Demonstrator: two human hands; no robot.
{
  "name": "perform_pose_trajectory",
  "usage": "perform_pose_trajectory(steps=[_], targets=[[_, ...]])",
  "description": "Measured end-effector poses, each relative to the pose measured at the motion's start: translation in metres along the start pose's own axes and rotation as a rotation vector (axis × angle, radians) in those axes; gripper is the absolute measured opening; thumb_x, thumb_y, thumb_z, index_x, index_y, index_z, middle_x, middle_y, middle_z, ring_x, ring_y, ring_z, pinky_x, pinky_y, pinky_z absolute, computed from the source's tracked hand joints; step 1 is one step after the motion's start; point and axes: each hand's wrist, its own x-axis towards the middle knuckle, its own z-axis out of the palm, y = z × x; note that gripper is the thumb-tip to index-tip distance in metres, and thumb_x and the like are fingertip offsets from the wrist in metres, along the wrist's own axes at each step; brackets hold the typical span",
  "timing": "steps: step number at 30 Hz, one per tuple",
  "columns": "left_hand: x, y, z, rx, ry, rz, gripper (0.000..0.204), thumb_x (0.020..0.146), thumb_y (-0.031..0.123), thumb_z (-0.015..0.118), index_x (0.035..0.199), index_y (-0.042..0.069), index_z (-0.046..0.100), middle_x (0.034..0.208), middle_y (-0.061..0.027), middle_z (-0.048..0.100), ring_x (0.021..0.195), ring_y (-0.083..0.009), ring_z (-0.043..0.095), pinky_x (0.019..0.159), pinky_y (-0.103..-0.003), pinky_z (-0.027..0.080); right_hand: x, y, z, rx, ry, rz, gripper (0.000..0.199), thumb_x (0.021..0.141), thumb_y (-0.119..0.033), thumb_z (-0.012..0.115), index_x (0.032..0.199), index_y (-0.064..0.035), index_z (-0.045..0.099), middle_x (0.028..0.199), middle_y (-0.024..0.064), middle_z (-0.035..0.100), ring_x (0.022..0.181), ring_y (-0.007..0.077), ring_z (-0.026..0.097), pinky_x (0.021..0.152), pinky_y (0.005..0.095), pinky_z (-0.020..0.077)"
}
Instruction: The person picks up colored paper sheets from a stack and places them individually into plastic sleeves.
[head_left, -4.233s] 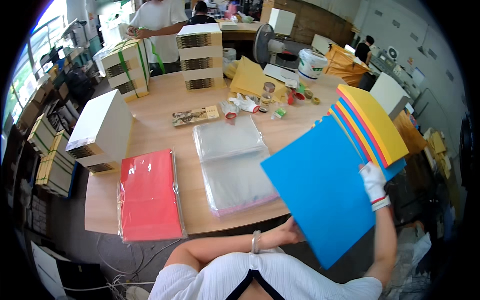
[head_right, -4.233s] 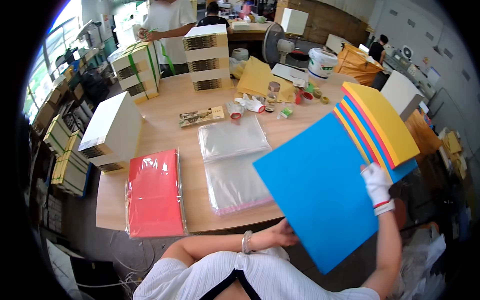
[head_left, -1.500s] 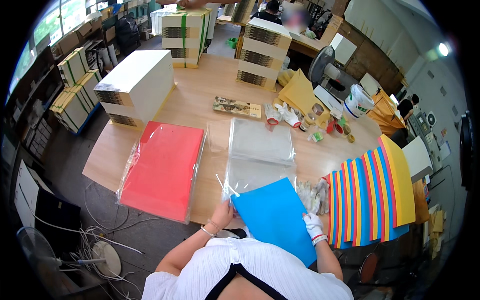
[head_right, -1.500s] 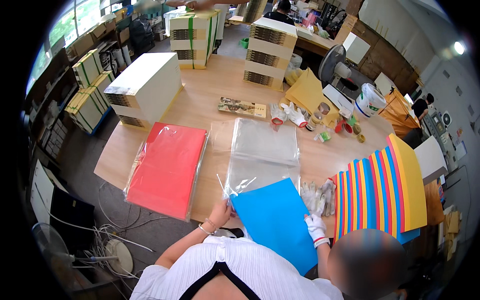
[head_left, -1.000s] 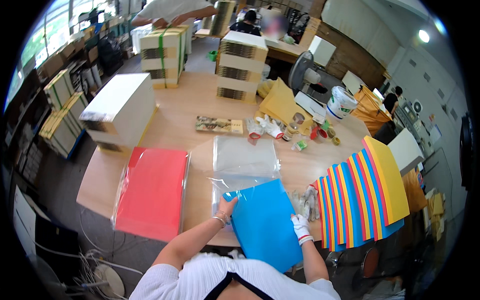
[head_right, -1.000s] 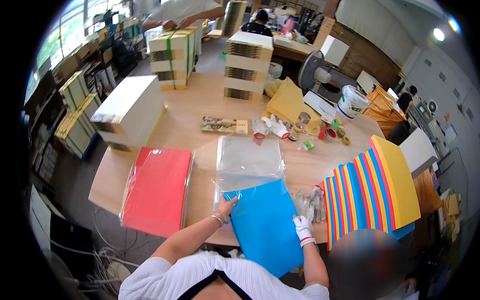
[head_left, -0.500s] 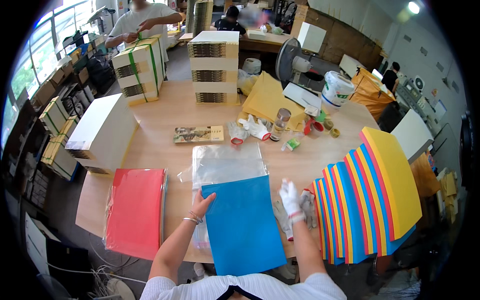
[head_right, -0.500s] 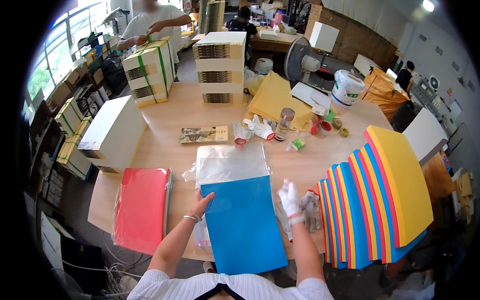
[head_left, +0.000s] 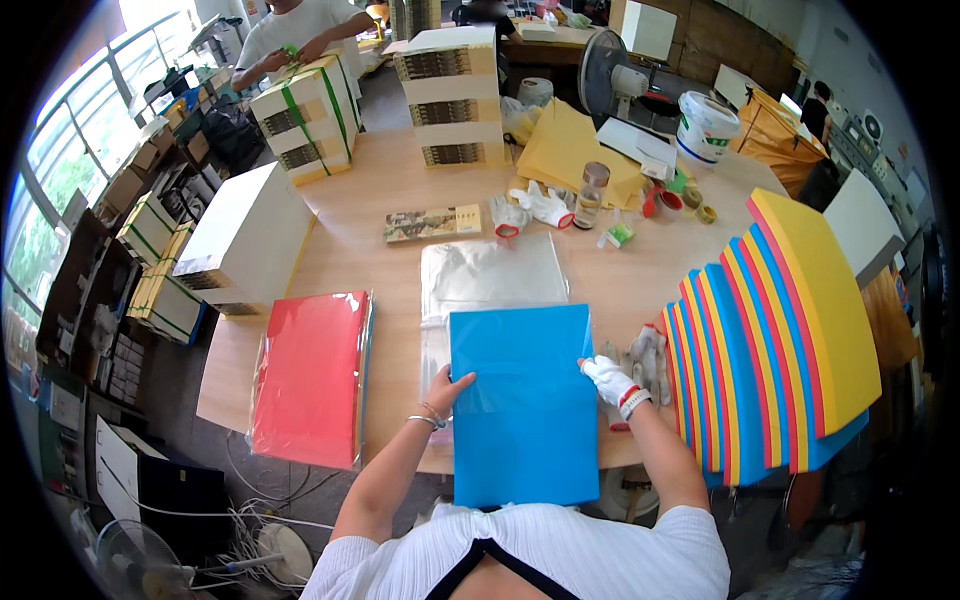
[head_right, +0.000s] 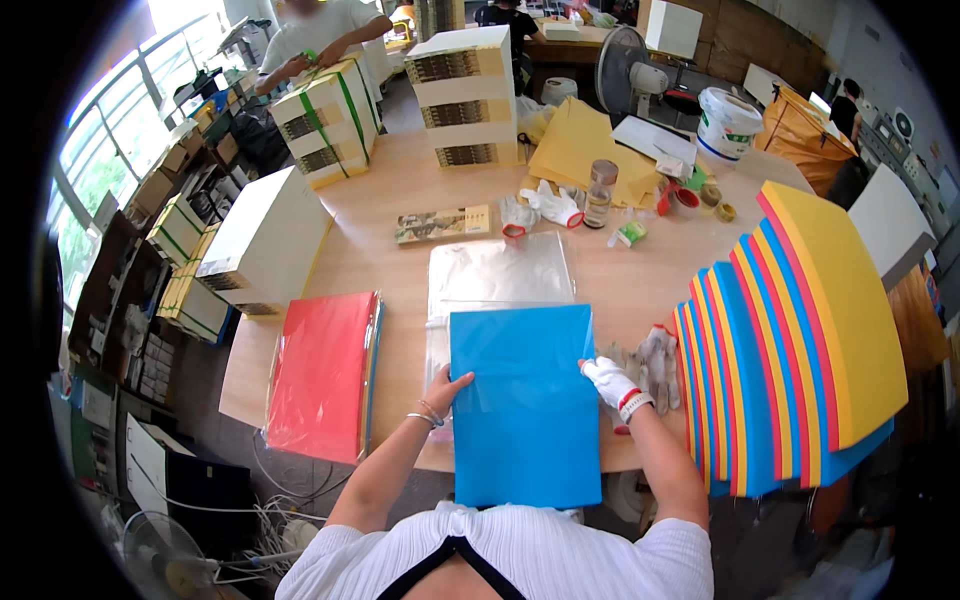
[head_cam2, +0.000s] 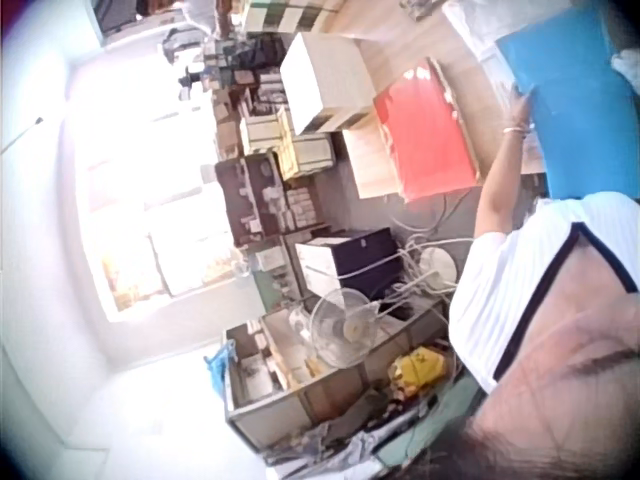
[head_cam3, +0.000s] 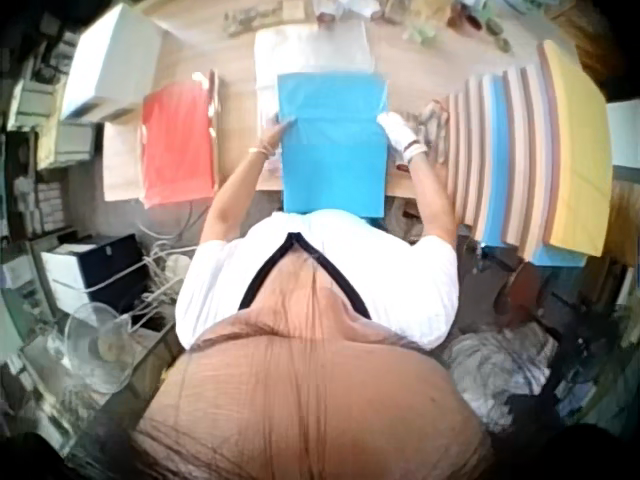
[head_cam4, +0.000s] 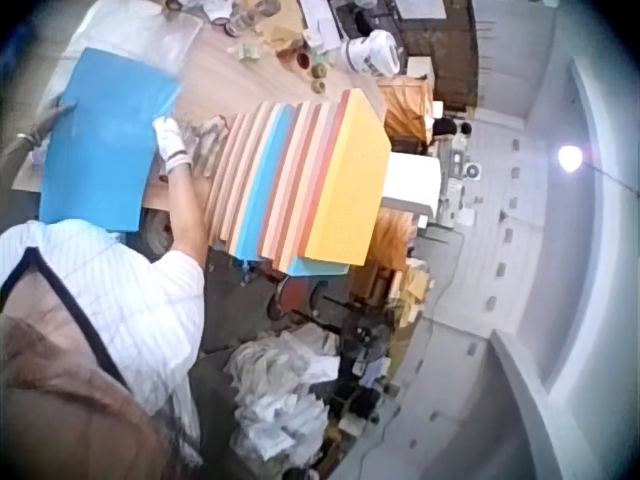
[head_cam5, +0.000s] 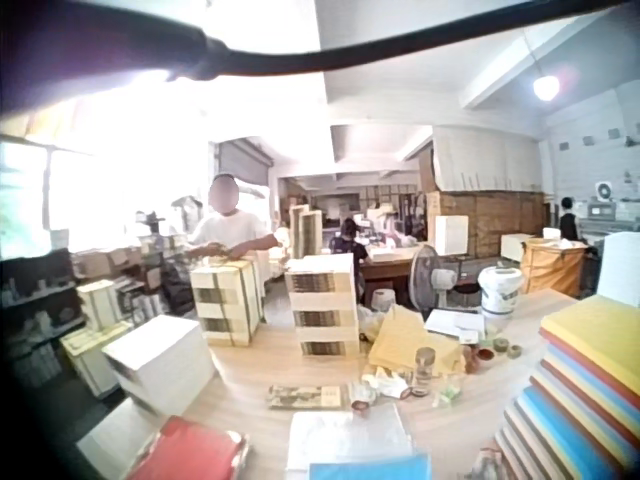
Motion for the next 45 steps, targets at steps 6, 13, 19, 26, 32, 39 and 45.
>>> perform_pose_trajectory(steps=[6,13,19,26,32,39,45], targets=[[-0.046,-0.037,-0.019,0.080,-0.006,-0.016,0.072,0.077,0.030,0.068,0.126,-0.007,0.032,0.117,-0.0197,0.049,0.101,-0.0246,0.053,0.083,-0.035,0.048,-0.094,0.004,0.044,0.052,0.091,0.057,0.044,0.086,-0.041,0.046,0.095,0.0001,0.057,0.092,0.0142,0.060,0.085,0.0229,0.055,0.075,0.0332,0.0412],[-0.101,-0.047,-0.037,0.188,-0.056,-0.146,0.067,0.080,0.028,0.065,0.128,-0.005,0.031,0.119,-0.0182,0.048,0.101,-0.0239,0.052,0.085,-0.033,0.045,-0.121,0.040,0.086,-0.001,0.119,0.147,0.045,0.086,-0.045,0.045,0.091,-0.0019,0.056,0.080,0.0128,0.058,0.077,0.0227,0.054,0.070,0.0344,0.0412],[-0.151,-0.064,-0.040,0.087,-0.113,0.096,0.058,0.082,0.021,0.062,0.127,-0.002,0.034,0.118,-0.0137,0.049,0.103,-0.0209,0.049,0.087,-0.033,0.042,-0.156,0.053,0.108,-0.052,0.184,0.062,0.039,0.086,-0.041,0.045,0.096,-0.0041,0.055,0.083,0.0113,0.059,0.076,0.0230,0.055,0.070,0.0343,0.0417],[-0.163,-0.100,-0.038,0.362,-0.103,0.167,0.057,0.081,0.031,0.062,0.122,-0.002,0.038,0.109,-0.0178,0.053,0.098,-0.0224,0.052,0.083,-0.033,0.042,-0.173,0.065,0.094,-0.193,0.224,-0.033,0.032,0.085,-0.037,0.047,0.093,-0.0065,0.053,0.079,0.0174,0.060,0.075,0.0358,0.057,0.067,0.0434,0.0428],[-0.167,-0.087,-0.017,0.547,-0.076,0.237,0.057,0.083,0.034,0.059,0.118,-0.005,0.038,0.097,-0.0268,0.057,0.085,-0.0345,0.058,0.074,-0.038,0.045,-0.167,0.069,0.083,-0.431,0.197,0.050,0.038,0.083,-0.039,0.047,0.098,-0.0049,0.050,0.087,0.0229,0.060,0.081,0.0403,0.057,0.070,0.0472,0.0423],[-0.176,-0.077,-0.002,0.605,0.003,0.221,0.047,0.083,0.031,0.058,0.109,-0.005,0.044,0.086,-0.0260,0.059,0.075,-0.0336,0.060,0.064,-0.038,0.047,-0.158,0.086,0.084,-0.529,0.219,0.164,0.048,0.083,-0.046,0.043,0.104,-0.0038,0.049,0.092,0.0237,0.060,0.086,0.0411,0.056,0.073,0.0475,0.0425],[-0.163,-0.054,0.008,0.430,0.055,0.147,0.037,0.081,0.028,0.063,0.098,-0.004,0.053,0.084,-0.0180,0.062,0.067,-0.0213,0.062,0.056,-0.031,0.048,-0.144,0.085,0.066,-0.170,0.288,-0.040,0.036,0.084,-0.039,0.049,0.090,-0.0038,0.053,0.081,0.0196,0.060,0.076,0.0358,0.058,0.066,0.0420,0.0424]])
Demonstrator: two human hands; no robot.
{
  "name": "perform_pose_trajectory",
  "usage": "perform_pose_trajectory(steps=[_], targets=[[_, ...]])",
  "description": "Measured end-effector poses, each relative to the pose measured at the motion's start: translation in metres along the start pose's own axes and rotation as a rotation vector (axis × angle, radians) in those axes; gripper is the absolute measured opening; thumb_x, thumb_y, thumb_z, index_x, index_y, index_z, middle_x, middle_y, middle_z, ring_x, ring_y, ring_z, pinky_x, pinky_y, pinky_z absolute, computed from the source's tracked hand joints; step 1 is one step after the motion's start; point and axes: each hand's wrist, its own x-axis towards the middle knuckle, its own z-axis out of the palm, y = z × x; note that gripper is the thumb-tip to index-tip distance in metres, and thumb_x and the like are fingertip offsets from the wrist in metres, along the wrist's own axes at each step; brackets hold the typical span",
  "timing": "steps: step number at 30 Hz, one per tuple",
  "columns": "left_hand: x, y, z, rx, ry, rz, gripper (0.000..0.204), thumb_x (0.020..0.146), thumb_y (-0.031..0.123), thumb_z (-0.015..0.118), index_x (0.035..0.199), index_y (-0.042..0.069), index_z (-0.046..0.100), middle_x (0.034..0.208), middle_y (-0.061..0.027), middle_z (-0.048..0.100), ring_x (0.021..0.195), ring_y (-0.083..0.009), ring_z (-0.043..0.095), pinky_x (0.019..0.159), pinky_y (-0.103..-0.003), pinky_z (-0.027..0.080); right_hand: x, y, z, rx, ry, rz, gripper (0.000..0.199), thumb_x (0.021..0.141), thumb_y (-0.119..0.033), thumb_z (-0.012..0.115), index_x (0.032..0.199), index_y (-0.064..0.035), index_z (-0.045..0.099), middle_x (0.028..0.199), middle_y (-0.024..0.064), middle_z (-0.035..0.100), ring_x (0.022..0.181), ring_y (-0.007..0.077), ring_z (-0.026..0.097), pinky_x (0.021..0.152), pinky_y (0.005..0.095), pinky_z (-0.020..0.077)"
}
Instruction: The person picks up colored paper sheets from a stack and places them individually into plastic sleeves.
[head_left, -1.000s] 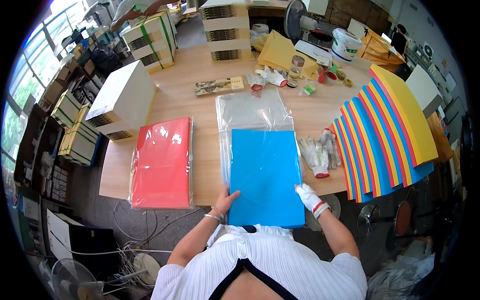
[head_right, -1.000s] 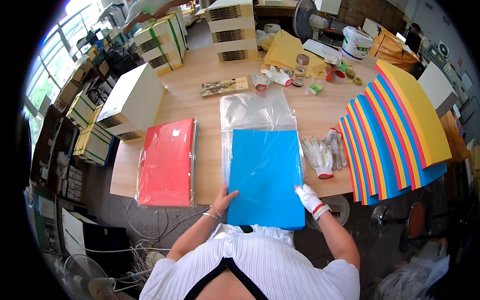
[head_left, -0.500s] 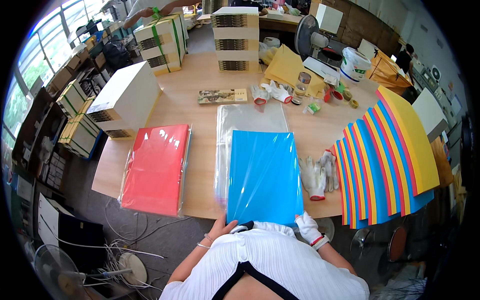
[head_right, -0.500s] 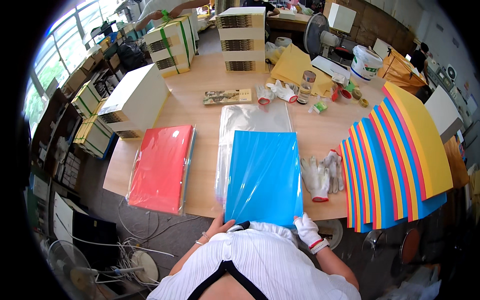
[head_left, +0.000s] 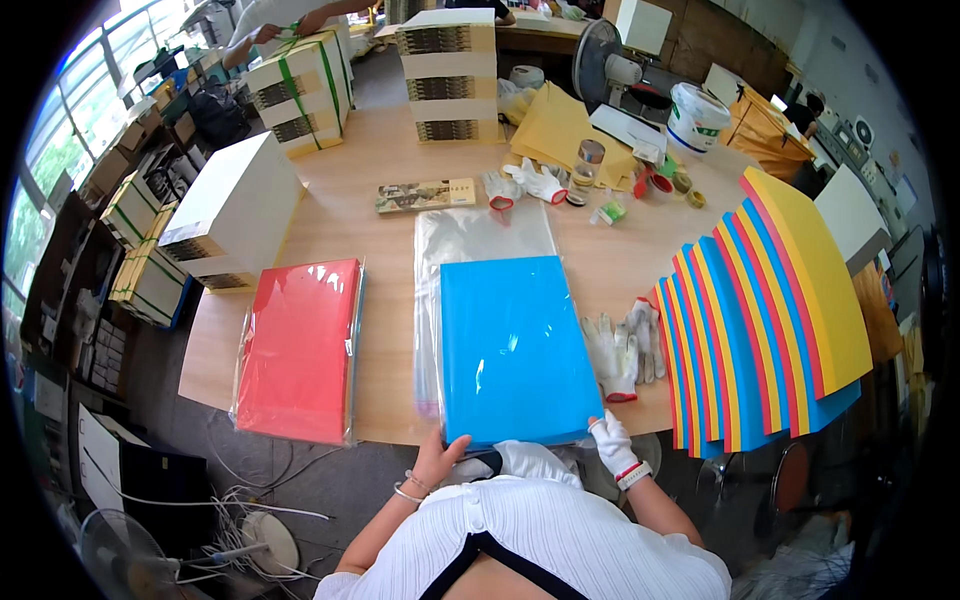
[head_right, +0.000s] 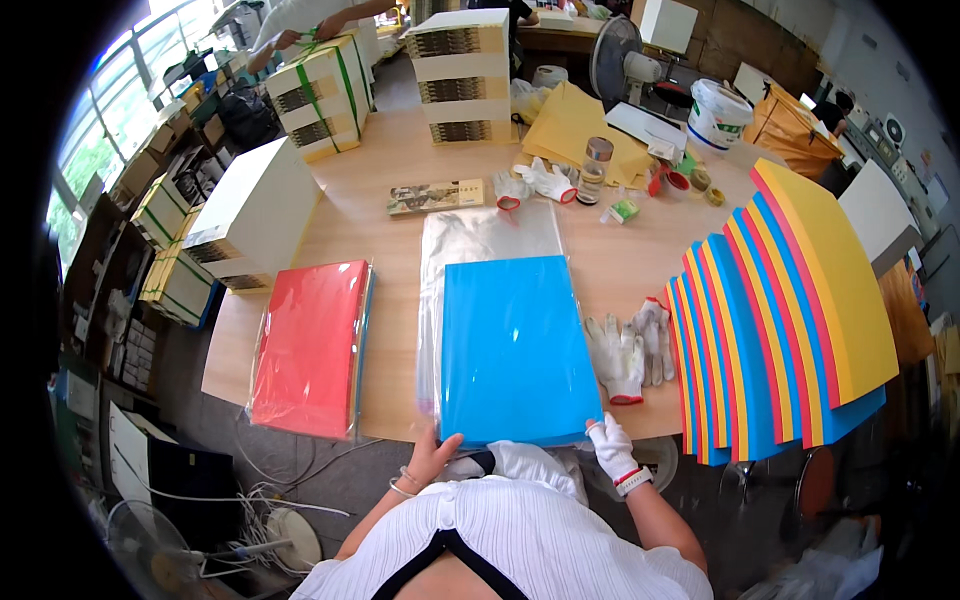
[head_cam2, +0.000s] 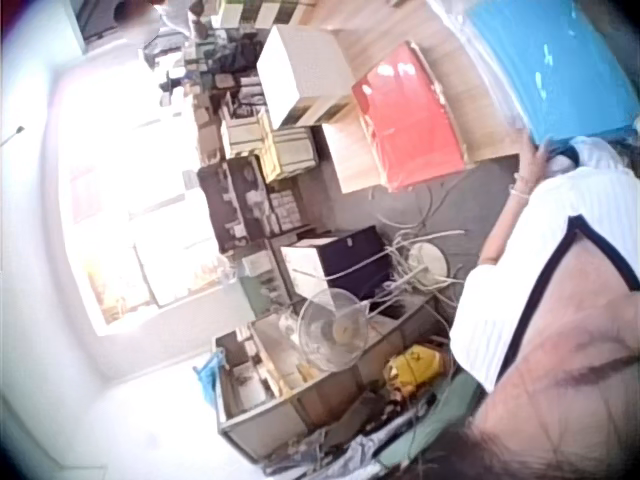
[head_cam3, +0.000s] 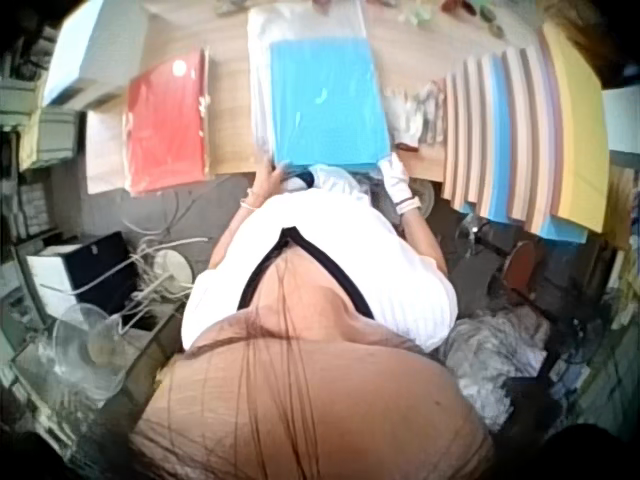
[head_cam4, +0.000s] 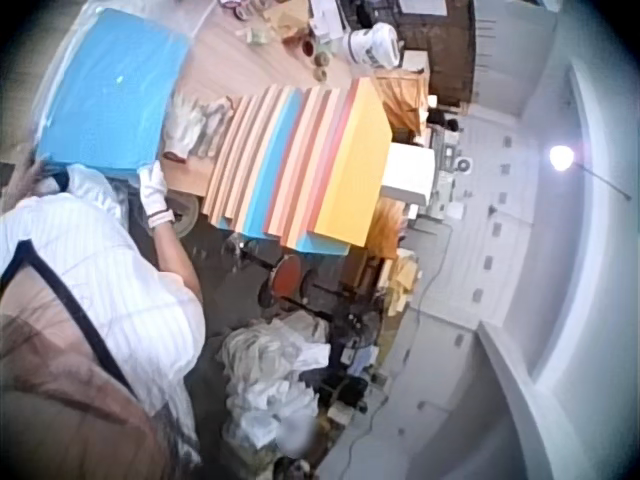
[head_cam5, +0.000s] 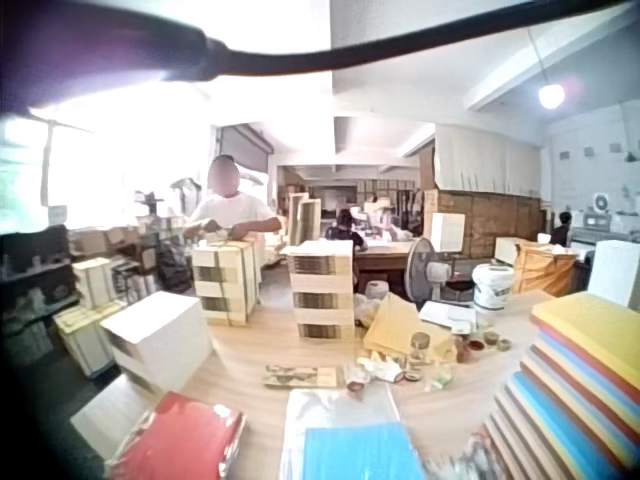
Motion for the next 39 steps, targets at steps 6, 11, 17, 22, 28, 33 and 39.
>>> perform_pose_trajectory(steps=[6,11,17,22,28,33,39], targets=[[-0.006,-0.048,-0.004,-0.363,-0.146,-0.265,0.033,0.083,0.017,0.062,0.102,-0.005,0.048,0.084,-0.0118,0.062,0.070,-0.0173,0.063,0.058,-0.029,0.053,-0.019,0.022,0.013,0.036,-0.142,0.046,0.023,0.076,-0.022,0.062,0.085,-0.0029,0.054,0.074,0.0107,0.064,0.065,0.0166,0.059,0.061,0.0309,0.0450],[-0.021,-0.040,-0.008,-0.322,-0.109,-0.275,0.039,0.081,0.016,0.065,0.106,-0.004,0.044,0.084,-0.0109,0.063,0.062,-0.0149,0.063,0.045,-0.023,0.046,-0.045,0.006,0.011,0.053,-0.142,0.237,0.023,0.078,-0.017,0.059,0.094,-0.0017,0.057,0.074,0.0084,0.065,0.067,0.0115,0.060,0.062,0.0259,0.0462],[-0.053,-0.087,-0.025,-0.224,-0.242,-0.376,0.027,0.082,0.023,0.064,0.076,0.006,0.044,0.061,-0.0024,0.053,0.042,-0.0078,0.046,0.037,-0.021,0.037,-0.081,0.040,0.031,0.375,-0.014,0.304,0.017,0.080,-0.017,0.055,0.085,-0.0004,0.056,0.071,0.0049,0.061,0.061,0.0110,0.059,0.055,0.0254,0.0456],[-0.086,-0.085,-0.032,-0.035,-0.176,-0.161,0.022,0.085,0.023,0.059,0.078,0.005,0.047,0.062,0.0001,0.050,0.055,-0.0062,0.048,0.048,-0.023,0.040,-0.090,0.013,0.015,-0.110,0.297,0.236,0.027,0.077,-0.021,0.060,0.099,-0.0057,0.055,0.087,0.0077,0.064,0.080,0.0189,0.061,0.071,0.0305,0.0464],[-0.078,-0.002,0.018,-0.900,-0.593,-0.791,0.017,0.083,0.011,0.055,0.099,0.007,0.051,0.097,-0.0059,0.057,0.090,-0.0189,0.055,0.075,-0.032,0.044,0.004,-0.047,-0.004,0.027,0.309,-0.186,0.032,0.079,-0.019,0.055,0.108,-0.0053,0.052,0.106,0.0126,0.059,0.098,0.0259,0.057,0.081,0.0333,0.0445],[-0.030,-0.061,0.115,-1.433,-0.275,-0.890,0.007,0.077,0.003,0.051,0.078,0.009,0.055,0.107,-0.0103,0.054,0.100,-0.0292,0.053,0.084,-0.043,0.043,0.154,-0.144,0.019,-0.491,0.129,-0.483,0.039,0.081,-0.023,0.044,0.118,-0.0103,0.047,0.125,0.0102,0.047,0.113,0.0300,0.045,0.092,0.0368,0.0378],[-0.028,-0.022,0.113,-1.533,-0.217,-0.764,0.004,0.073,0.002,0.050,0.072,0.005,0.053,0.083,-0.0078,0.055,0.093,-0.0252,0.053,0.074,-0.041,0.046,0.276,-0.172,0.046,-0.831,0.089,-0.484,0.029,0.081,-0.013,0.039,0.107,-0.0113,0.053,0.111,0.0140,0.055,0.103,0.0324,0.052,0.086,0.0410,0.0427]])
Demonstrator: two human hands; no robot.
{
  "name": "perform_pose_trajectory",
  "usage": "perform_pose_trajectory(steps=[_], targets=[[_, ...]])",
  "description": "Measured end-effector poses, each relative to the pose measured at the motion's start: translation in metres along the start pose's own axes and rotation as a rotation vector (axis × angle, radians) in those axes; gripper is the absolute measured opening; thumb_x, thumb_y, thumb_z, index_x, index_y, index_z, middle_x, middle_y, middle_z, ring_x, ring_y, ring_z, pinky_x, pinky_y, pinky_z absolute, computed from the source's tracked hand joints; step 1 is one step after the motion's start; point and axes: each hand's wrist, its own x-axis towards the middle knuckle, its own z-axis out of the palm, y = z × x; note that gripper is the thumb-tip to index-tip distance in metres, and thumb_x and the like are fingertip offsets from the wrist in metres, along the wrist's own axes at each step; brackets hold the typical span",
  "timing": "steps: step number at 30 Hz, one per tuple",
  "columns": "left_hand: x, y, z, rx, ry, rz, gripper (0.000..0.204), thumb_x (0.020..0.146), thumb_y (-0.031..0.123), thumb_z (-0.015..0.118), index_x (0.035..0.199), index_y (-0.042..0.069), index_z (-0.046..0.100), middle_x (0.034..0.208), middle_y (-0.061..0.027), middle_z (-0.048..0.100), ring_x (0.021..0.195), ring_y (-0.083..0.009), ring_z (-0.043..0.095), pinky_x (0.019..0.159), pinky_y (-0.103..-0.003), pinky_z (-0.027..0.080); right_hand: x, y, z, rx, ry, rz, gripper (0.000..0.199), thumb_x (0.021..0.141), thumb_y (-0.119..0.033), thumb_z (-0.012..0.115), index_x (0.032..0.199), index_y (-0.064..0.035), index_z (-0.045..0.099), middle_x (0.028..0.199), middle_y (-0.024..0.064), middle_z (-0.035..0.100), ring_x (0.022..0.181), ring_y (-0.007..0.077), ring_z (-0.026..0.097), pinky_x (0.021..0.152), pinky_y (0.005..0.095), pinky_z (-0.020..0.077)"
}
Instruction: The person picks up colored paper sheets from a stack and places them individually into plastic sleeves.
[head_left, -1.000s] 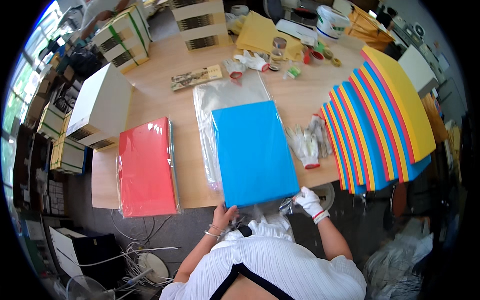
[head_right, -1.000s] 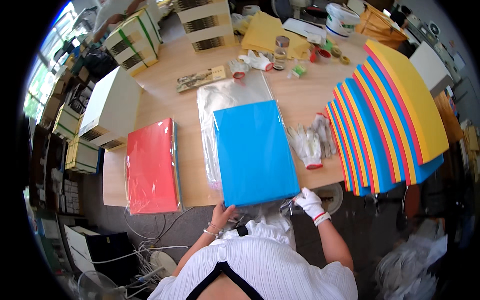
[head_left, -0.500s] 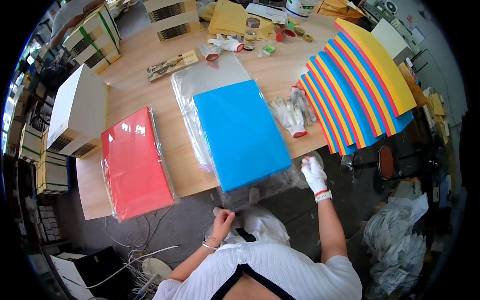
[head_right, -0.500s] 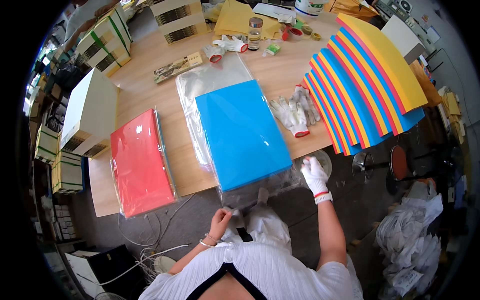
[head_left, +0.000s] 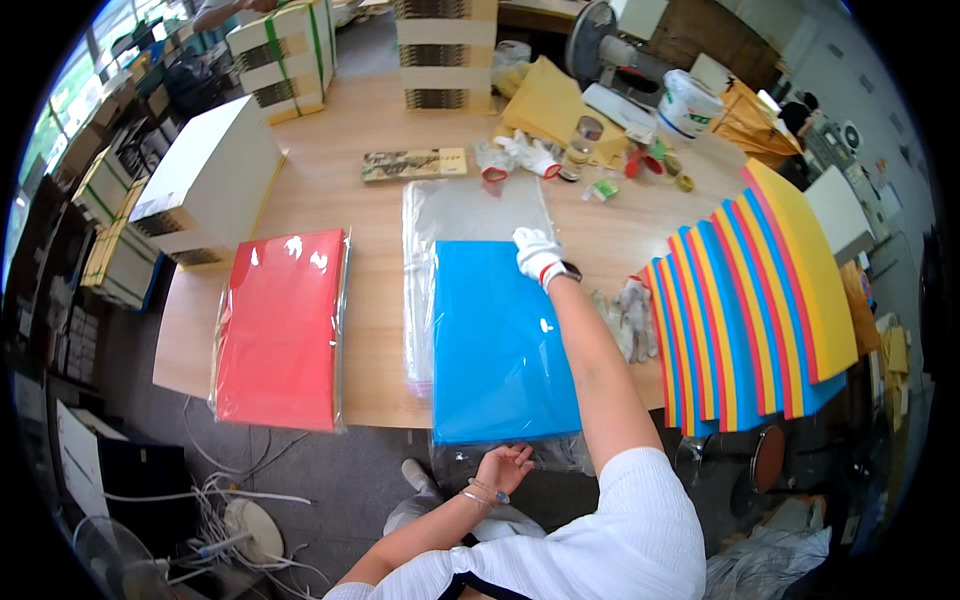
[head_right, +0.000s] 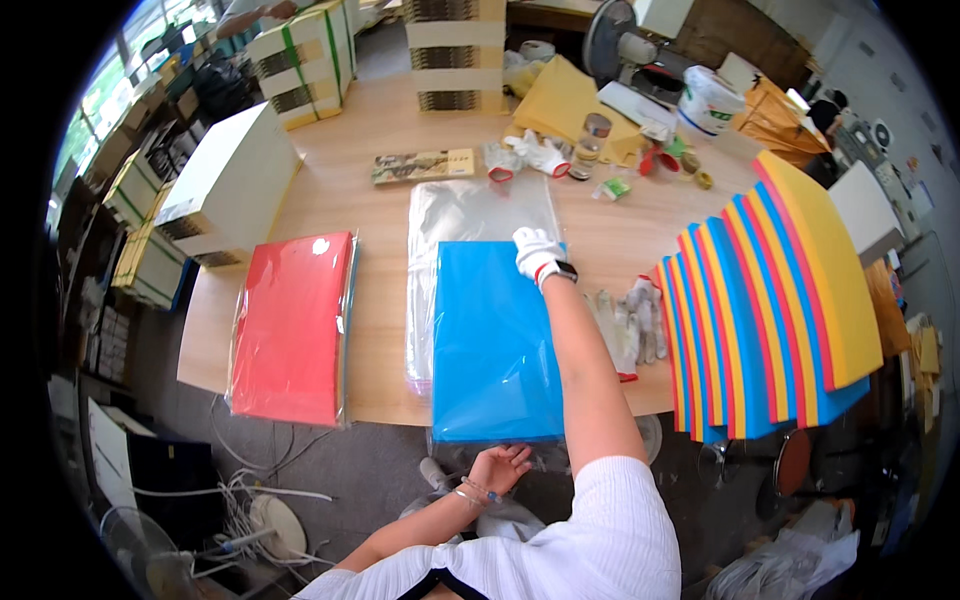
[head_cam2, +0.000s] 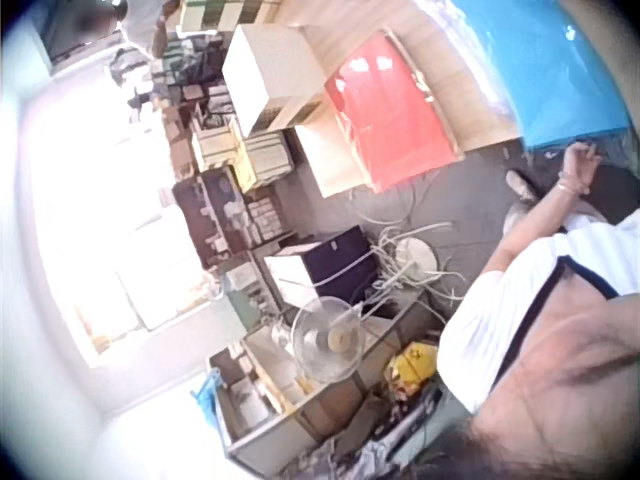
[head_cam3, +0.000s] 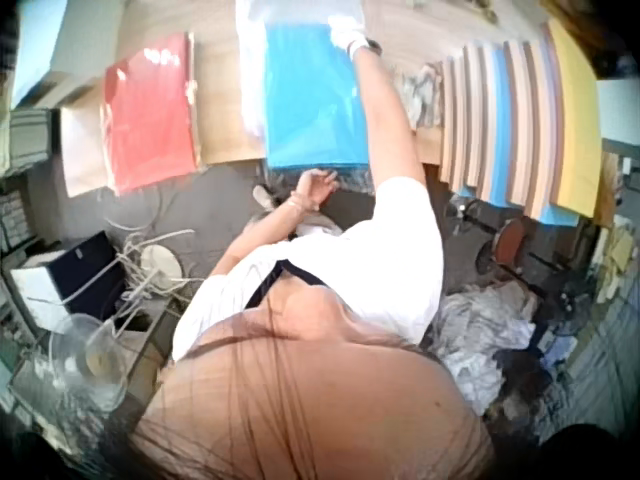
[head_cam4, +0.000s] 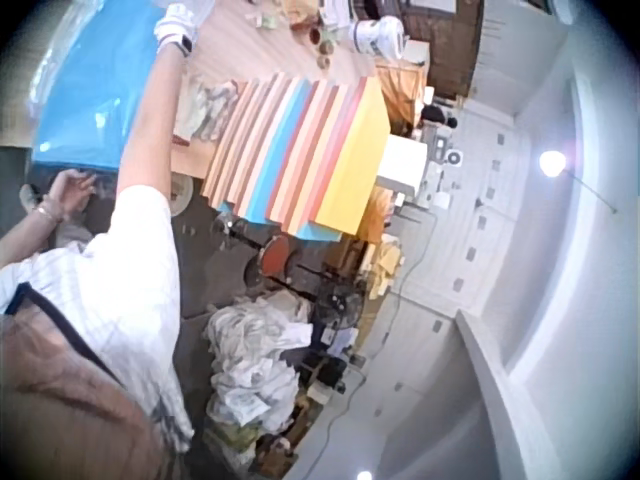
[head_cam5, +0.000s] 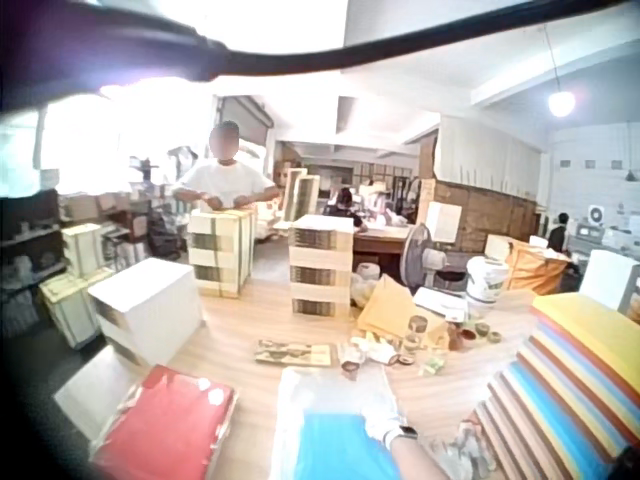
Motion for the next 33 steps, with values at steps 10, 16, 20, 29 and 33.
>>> perform_pose_trajectory(steps=[10,16,20,29,33], targets=[[-0.002,0.008,0.012,-0.115,-0.098,0.013,0.005,0.068,0.007,0.050,0.071,0.004,0.053,0.100,-0.0092,0.054,0.102,-0.0253,0.044,0.086,-0.036,0.037,0.021,0.002,0.003,0.051,-0.234,-0.066,0.032,0.080,-0.010,0.036,0.107,-0.0092,0.052,0.115,0.0135,0.052,0.109,0.0309,0.048,0.087,0.0410,0.0415],[-0.031,0.004,-0.008,0.173,0.006,-0.050,0.032,0.077,0.005,0.052,0.108,0.005,0.045,0.109,-0.0080,0.053,0.102,-0.0204,0.049,0.082,-0.033,0.040,-0.019,0.003,-0.001,0.377,0.305,-0.045,0.028,0.085,-0.019,0.039,0.109,-0.0081,0.050,0.110,0.0108,0.055,0.102,0.0272,0.052,0.084,0.0393,0.0426],[-0.085,0.026,-0.069,0.643,0.300,-0.223,0.049,0.081,0.019,0.061,0.121,0.002,0.038,0.114,-0.0077,0.051,0.090,-0.0187,0.056,0.079,-0.034,0.043,-0.175,-0.032,-0.057,1.474,0.124,0.143,0.015,0.089,-0.010,0.043,0.100,-0.0047,0.053,0.079,0.0050,0.058,0.073,0.0156,0.057,0.066,0.0300,0.0463],[-0.069,0.088,-0.106,1.557,0.272,0.498,0.033,0.081,0.031,0.061,0.089,0.000,0.059,0.075,-0.0081,0.062,0.068,-0.0165,0.059,0.057,-0.031,0.046,-0.380,-0.127,0.055,2.613,-0.361,1.078,0.019,0.089,-0.022,0.046,0.100,-0.0078,0.052,0.091,0.0115,0.063,0.070,0.0224,0.059,0.062,0.0387,0.0497],[-0.092,0.097,-0.070,1.665,0.282,0.425,0.038,0.088,0.032,0.049,0.068,0.000,0.058,0.057,-0.0091,0.057,0.053,-0.0154,0.056,0.052,-0.030,0.044,-0.346,-0.138,0.039,2.510,-0.153,1.318,0.016,0.093,-0.022,0.038,0.089,-0.0100,0.048,0.088,0.0150,0.062,0.079,0.0296,0.062,0.070,0.0461,0.0510]])
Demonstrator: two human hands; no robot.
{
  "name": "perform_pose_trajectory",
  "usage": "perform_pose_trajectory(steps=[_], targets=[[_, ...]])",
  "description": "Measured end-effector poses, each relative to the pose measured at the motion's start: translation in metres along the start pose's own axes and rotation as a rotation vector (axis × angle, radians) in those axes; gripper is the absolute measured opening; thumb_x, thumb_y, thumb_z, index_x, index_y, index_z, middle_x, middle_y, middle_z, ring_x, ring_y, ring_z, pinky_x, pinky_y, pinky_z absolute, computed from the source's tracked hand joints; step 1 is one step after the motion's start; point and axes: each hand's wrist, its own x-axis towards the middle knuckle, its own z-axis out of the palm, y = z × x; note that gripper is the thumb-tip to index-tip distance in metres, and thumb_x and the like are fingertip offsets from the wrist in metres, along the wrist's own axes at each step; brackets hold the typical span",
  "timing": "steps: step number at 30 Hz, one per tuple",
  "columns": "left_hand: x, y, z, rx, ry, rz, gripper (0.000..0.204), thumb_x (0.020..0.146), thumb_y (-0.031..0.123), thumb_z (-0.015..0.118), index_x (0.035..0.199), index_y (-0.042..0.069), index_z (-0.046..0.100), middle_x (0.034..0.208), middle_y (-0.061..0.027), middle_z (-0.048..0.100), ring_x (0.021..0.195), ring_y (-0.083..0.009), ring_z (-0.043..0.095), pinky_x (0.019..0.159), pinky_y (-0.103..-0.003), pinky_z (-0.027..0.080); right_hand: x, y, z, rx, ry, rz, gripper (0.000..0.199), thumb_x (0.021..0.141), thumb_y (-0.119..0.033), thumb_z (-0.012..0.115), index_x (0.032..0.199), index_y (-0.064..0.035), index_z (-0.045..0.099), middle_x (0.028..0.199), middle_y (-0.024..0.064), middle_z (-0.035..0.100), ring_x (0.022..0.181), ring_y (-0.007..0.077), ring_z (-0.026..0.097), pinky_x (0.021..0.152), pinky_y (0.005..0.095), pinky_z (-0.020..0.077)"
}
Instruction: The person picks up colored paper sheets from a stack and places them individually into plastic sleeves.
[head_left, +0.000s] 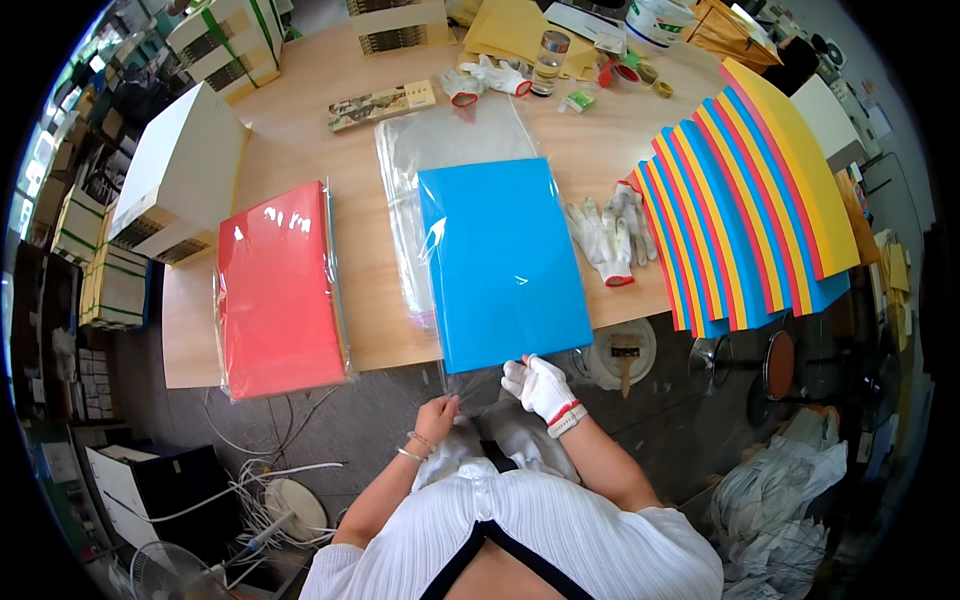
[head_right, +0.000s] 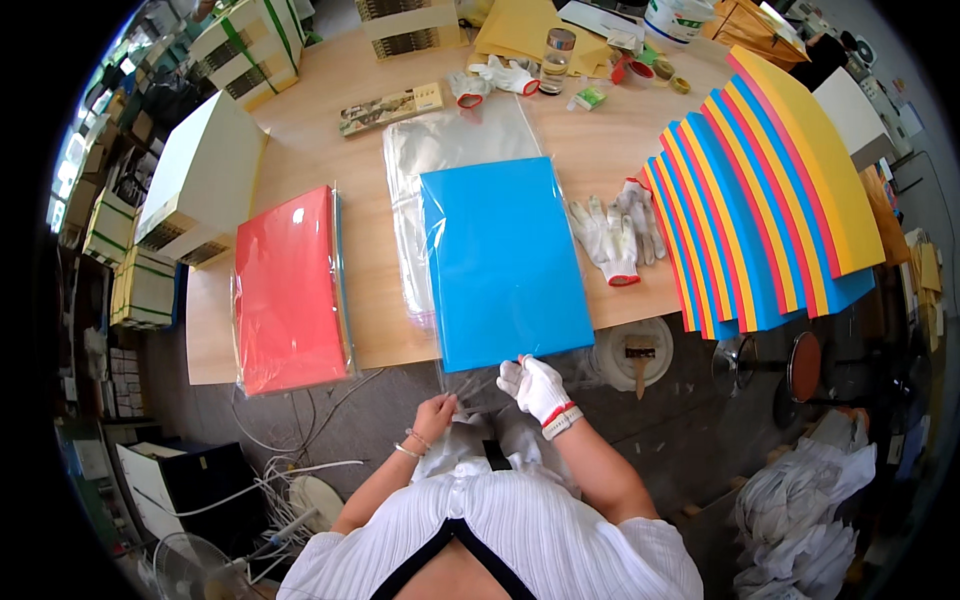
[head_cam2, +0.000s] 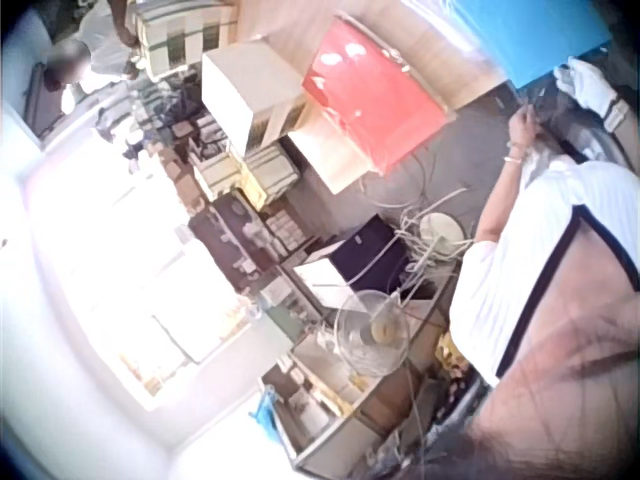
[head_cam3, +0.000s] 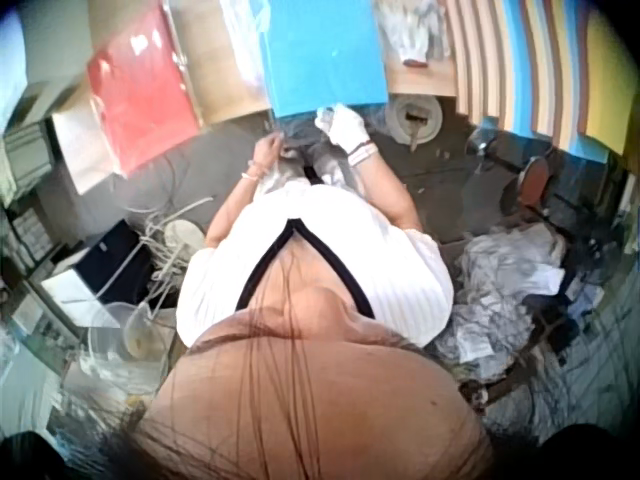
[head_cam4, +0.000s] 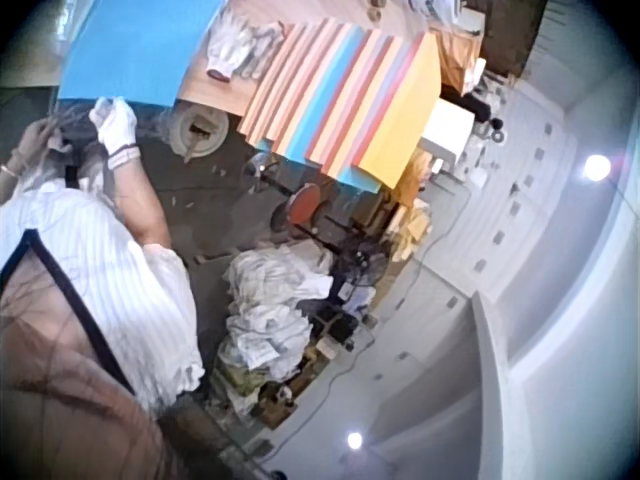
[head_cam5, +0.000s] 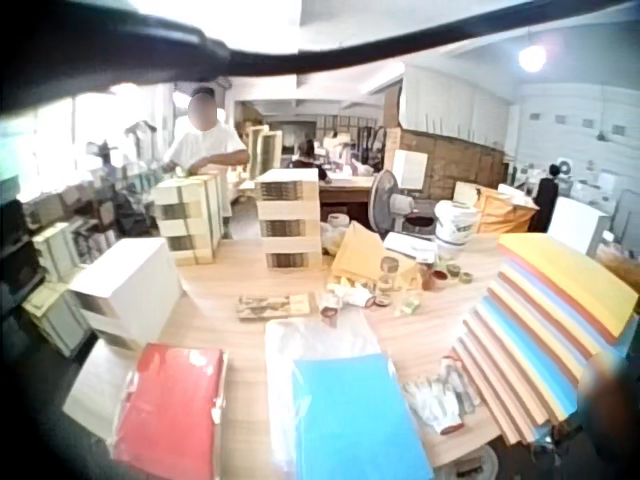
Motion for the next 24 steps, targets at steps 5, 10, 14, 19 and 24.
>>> perform_pose_trajectory(steps=[5,10,14,19,24], targets=[[0.004,-0.008,-0.003,-0.149,-0.028,-0.042,0.039,0.088,0.031,0.048,0.066,0.000,0.055,0.058,-0.0088,0.057,0.053,-0.0160,0.056,0.052,-0.030,0.044,-0.013,0.006,0.016,-0.123,-0.041,-0.127,0.012,0.090,-0.015,0.041,0.095,-0.0066,0.048,0.084,0.0148,0.061,0.072,0.0286,0.062,0.064,0.0453,0.0525],[0.002,-0.013,-0.007,0.021,0.037,0.053,0.040,0.090,0.035,0.044,0.079,0.001,0.061,0.069,-0.0102,0.063,0.065,-0.0139,0.061,0.056,-0.029,0.045,-0.039,0.013,-0.005,-1.045,-0.080,-0.087,0.016,0.082,-0.009,0.044,0.096,-0.0023,0.049,0.072,0.0068,0.058,0.052,0.0130,0.054,0.046,0.0272,0.0449],[0.003,-0.028,-0.009,-0.306,-0.107,-0.077,0.041,0.091,0.038,0.042,0.098,0.003,0.063,0.086,-0.0080,0.065,0.079,-0.0128,0.062,0.065,-0.028,0.046,-0.045,0.024,0.017,-1.371,-0.092,-0.623,0.011,0.079,-0.010,0.050,0.082,-0.0020,0.057,0.068,0.0081,0.057,0.061,0.0191,0.056,0.056,0.0303,0.0461],[-0.009,-0.033,-0.009,-0.627,-0.169,-0.185,0.040,0.090,0.038,0.043,0.102,0.005,0.062,0.096,-0.0037,0.064,0.085,-0.0124,0.059,0.073,-0.027,0.045,-0.027,0.075,0.043,-1.918,-0.293,-1.208,0.013,0.068,-0.017,0.061,0.071,-0.0043,0.058,0.077,0.0128,0.053,0.075,0.0289,0.055,0.065,0.0369,0.0447],[0.001,-0.063,0.010,-0.825,-0.090,-0.304,0.033,0.087,0.030,0.044,0.098,0.004,0.062,0.090,-0.0053,0.063,0.077,-0.0146,0.061,0.067,-0.027,0.047,-0.001,0.102,0.037,-2.122,-0.391,-1.096,0.013,0.071,-0.018,0.054,0.069,-0.0052,0.054,0.078,0.0134,0.051,0.075,0.0305,0.052,0.066,0.0385,0.0435]])
